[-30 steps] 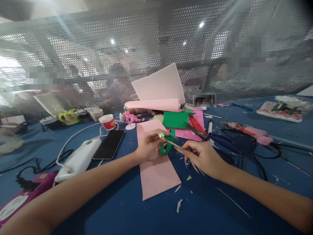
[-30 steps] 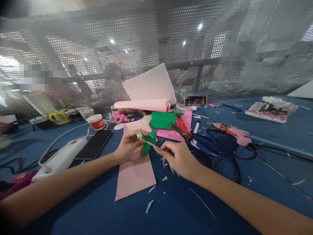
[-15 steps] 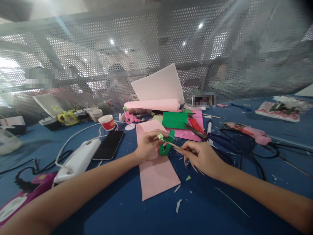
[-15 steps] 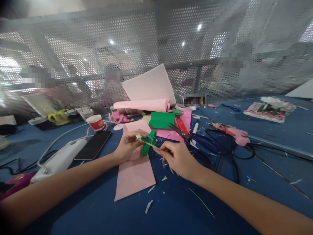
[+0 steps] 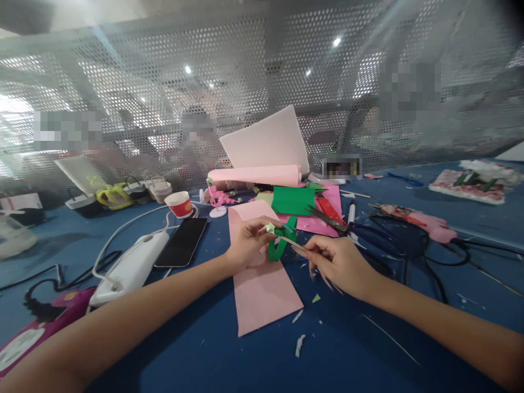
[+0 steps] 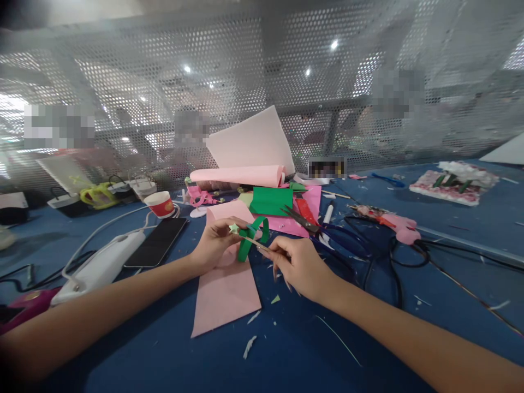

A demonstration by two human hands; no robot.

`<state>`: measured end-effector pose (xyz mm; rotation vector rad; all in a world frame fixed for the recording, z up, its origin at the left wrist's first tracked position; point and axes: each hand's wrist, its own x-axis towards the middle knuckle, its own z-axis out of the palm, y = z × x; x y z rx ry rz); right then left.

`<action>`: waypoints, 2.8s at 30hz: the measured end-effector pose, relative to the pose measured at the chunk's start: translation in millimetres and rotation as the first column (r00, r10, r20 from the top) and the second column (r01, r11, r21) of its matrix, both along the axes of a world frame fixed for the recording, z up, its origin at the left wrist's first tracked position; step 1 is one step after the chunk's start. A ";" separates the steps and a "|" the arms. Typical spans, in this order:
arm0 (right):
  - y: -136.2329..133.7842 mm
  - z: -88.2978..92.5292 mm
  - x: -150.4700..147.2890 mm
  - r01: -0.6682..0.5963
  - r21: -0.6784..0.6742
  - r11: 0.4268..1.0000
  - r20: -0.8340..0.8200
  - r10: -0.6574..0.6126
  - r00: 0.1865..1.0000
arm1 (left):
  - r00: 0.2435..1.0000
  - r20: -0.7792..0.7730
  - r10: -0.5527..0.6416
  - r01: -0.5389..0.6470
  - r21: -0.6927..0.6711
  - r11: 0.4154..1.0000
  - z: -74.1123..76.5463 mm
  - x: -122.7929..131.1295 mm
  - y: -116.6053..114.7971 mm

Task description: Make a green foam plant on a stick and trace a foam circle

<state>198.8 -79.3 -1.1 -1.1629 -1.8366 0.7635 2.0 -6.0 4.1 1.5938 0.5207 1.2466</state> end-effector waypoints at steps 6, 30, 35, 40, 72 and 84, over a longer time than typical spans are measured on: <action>-0.1 -1.0 0.8 -0.010 0.030 1.000 0.001 0.010 1.000 | 1.000 0.013 -0.027 0.028 -0.041 0.999 -0.4 0.3 -1.0; 3.7 -3.8 3.0 0.072 0.091 0.993 0.002 -0.072 0.997 | 0.982 -0.006 -0.191 0.190 -0.052 0.980 -4.9 -6.4 4.7; 4.8 -3.1 3.8 0.092 0.133 0.987 0.019 -0.095 0.995 | 0.979 -0.044 -0.201 0.202 0.032 0.979 -1.8 -6.7 0.4; 5.3 -4.6 4.2 0.075 0.150 0.986 0.049 -0.083 0.995 | 0.991 -0.049 -0.123 0.123 0.016 0.992 1.2 -5.9 -5.4; 2.3 -0.7 1.2 0.083 0.101 0.991 0.026 -0.086 0.996 | 0.991 -0.037 -0.130 0.131 0.012 0.991 0.8 -4.2 -3.5; 0.8 2.3 1.0 0.088 0.121 0.989 0.042 -0.094 0.995 | 0.989 -0.063 -0.136 0.139 0.049 0.989 0.3 -5.8 -2.8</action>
